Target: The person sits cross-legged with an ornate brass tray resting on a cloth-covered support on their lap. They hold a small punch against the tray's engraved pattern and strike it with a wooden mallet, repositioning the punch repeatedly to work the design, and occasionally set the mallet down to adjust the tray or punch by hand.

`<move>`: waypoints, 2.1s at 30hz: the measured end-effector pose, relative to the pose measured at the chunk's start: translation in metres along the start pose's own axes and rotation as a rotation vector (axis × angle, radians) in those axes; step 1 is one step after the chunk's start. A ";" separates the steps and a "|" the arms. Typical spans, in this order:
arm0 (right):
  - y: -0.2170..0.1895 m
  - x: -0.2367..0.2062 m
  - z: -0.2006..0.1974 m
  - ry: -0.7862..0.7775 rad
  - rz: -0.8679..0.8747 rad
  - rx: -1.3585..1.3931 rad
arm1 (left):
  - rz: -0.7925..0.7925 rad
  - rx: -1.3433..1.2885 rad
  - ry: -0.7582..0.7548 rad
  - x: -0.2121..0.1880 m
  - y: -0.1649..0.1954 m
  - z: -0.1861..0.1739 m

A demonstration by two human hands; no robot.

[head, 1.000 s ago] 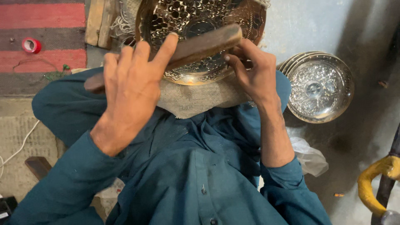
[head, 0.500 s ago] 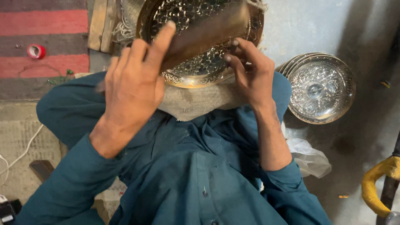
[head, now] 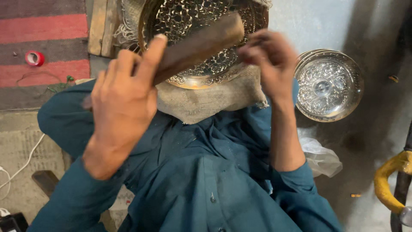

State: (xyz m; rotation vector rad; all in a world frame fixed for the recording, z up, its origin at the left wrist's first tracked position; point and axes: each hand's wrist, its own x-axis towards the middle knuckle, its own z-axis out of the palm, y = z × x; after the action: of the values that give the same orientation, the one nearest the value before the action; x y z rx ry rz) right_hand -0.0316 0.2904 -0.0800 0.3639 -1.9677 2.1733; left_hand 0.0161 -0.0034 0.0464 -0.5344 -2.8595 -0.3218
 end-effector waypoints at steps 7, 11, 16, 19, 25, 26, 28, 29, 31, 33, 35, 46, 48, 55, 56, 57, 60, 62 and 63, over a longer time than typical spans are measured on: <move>0.004 -0.039 -0.039 0.490 0.039 0.229 | -0.030 -0.623 -0.398 -0.063 -0.056 0.014; 0.016 -0.070 -0.043 0.500 0.093 0.199 | -0.206 -0.639 -0.750 -0.126 -0.071 0.038; 0.021 -0.083 -0.040 0.457 0.128 0.071 | -0.310 -0.434 -0.866 -0.168 -0.081 0.039; 0.009 -0.061 -0.035 0.357 0.143 -0.175 | -0.095 -0.285 -0.437 -0.147 -0.088 0.031; -0.031 0.027 -0.017 0.146 -0.111 -0.470 | -0.169 -0.471 0.119 -0.025 -0.074 0.052; -0.037 0.039 -0.014 0.115 -0.112 -0.496 | -0.151 -0.503 0.190 -0.007 -0.072 0.056; -0.044 0.056 -0.007 0.036 -0.147 -0.564 | -0.102 -0.568 0.220 0.020 -0.068 0.065; -0.047 0.062 -0.004 -0.011 -0.184 -0.605 | -0.077 -0.600 0.236 0.031 -0.067 0.068; -0.050 0.067 0.000 -0.045 -0.136 -0.613 | 0.040 -0.588 0.290 0.046 -0.071 0.069; -0.050 0.068 0.001 -0.032 0.032 -0.546 | 0.147 -0.571 0.301 0.062 -0.074 0.067; -0.048 0.069 0.002 -0.036 -0.004 -0.601 | 0.255 -0.544 0.274 0.084 -0.082 0.057; -0.033 0.072 0.014 0.223 -0.111 -0.559 | 0.481 -0.843 0.258 0.159 -0.058 0.066; -0.025 0.074 0.023 0.296 -0.118 -0.531 | 0.510 -0.951 0.302 0.162 -0.055 0.078; -0.011 0.079 0.038 0.570 -0.146 -0.328 | 0.285 -1.017 0.366 0.150 -0.061 0.089; -0.011 0.079 0.038 0.574 -0.163 -0.332 | 0.247 -1.023 0.344 0.149 -0.061 0.091; -0.011 0.079 0.038 0.577 -0.185 -0.334 | 0.253 -1.006 0.355 0.148 -0.060 0.092; -0.012 0.079 0.037 0.591 -0.130 -0.281 | 0.299 -1.015 0.392 0.149 -0.058 0.089; -0.016 0.076 0.034 0.494 -0.118 -0.339 | 0.359 -1.083 0.391 0.149 -0.060 0.077; -0.017 0.071 0.032 0.442 -0.105 -0.366 | 0.367 -1.083 0.277 0.147 -0.062 0.068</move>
State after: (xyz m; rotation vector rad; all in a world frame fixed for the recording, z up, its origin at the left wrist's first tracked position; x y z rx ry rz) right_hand -0.0926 0.2587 -0.0391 -0.0663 -1.9715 1.6074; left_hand -0.1524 0.0054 0.0073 -1.0377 -2.0397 -1.7086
